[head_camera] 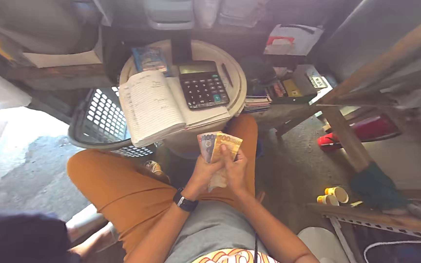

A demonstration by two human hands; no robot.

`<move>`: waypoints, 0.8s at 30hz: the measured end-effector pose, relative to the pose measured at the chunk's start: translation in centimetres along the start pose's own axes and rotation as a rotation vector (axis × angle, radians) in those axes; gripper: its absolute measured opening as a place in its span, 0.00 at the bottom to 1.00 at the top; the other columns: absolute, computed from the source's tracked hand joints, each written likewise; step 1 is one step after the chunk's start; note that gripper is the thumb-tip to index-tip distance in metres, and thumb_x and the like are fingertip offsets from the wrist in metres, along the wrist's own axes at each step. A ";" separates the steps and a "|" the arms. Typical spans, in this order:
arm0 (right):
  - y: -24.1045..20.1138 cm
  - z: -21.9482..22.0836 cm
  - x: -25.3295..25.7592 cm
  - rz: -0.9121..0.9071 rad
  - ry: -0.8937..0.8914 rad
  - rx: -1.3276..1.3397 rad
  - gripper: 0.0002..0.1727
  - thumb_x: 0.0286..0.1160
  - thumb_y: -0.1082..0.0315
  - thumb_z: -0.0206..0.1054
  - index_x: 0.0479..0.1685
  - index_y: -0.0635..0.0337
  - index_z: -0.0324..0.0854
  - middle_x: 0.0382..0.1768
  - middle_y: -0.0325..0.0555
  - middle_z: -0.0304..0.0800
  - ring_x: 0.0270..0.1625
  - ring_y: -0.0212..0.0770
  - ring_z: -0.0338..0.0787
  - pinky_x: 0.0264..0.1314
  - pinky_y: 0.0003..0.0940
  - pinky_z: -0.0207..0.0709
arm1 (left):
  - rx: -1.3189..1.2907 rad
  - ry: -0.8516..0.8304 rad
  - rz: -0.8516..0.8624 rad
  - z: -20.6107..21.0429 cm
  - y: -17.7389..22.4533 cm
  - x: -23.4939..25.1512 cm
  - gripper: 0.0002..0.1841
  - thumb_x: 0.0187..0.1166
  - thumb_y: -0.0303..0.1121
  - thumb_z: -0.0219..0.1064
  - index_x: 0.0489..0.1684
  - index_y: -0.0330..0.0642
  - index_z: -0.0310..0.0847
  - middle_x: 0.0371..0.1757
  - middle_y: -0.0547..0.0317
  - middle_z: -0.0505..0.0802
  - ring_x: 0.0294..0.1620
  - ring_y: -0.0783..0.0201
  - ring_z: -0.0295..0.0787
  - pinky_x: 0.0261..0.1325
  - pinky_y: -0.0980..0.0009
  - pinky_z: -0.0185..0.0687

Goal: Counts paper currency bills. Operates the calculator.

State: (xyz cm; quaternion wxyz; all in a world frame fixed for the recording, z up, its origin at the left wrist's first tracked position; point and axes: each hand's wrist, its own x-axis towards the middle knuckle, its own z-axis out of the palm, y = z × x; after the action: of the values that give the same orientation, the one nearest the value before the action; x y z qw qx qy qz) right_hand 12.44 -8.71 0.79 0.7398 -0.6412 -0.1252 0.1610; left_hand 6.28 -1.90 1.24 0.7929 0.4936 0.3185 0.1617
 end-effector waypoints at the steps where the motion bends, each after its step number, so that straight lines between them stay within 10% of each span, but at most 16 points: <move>1: 0.0 0.0 0.0 -0.008 0.005 -0.001 0.06 0.79 0.75 0.67 0.46 0.70 0.84 0.31 0.39 0.92 0.35 0.23 0.90 0.44 0.21 0.85 | 0.003 0.006 0.000 0.0 0.0 0.1 0.20 0.68 0.15 0.73 0.58 0.32 0.75 0.41 0.58 0.94 0.40 0.71 0.93 0.47 0.73 0.92; 9: 0.3 -1.3 1.2 -0.123 -0.046 0.006 0.13 0.80 0.74 0.64 0.61 0.66 0.80 0.44 0.38 0.92 0.46 0.25 0.91 0.54 0.25 0.87 | -0.018 -0.018 0.008 -0.7 0.2 1.1 0.22 0.67 0.17 0.77 0.61 0.31 0.77 0.43 0.51 0.95 0.41 0.62 0.95 0.49 0.65 0.93; 24: 0.8 0.7 0.9 -0.060 -0.037 -0.042 0.05 0.82 0.70 0.67 0.43 0.61 0.86 0.30 0.33 0.91 0.33 0.21 0.90 0.40 0.20 0.85 | -0.082 0.025 0.005 -1.0 0.1 0.5 0.20 0.69 0.15 0.74 0.59 0.35 0.78 0.42 0.56 0.94 0.39 0.67 0.93 0.46 0.69 0.92</move>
State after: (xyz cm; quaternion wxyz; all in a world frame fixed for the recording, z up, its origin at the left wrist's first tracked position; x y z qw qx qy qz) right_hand 12.93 -7.56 0.05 0.7282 -0.6494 -0.1615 0.1481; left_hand 5.99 -0.89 0.88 0.8081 0.4594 0.3202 0.1826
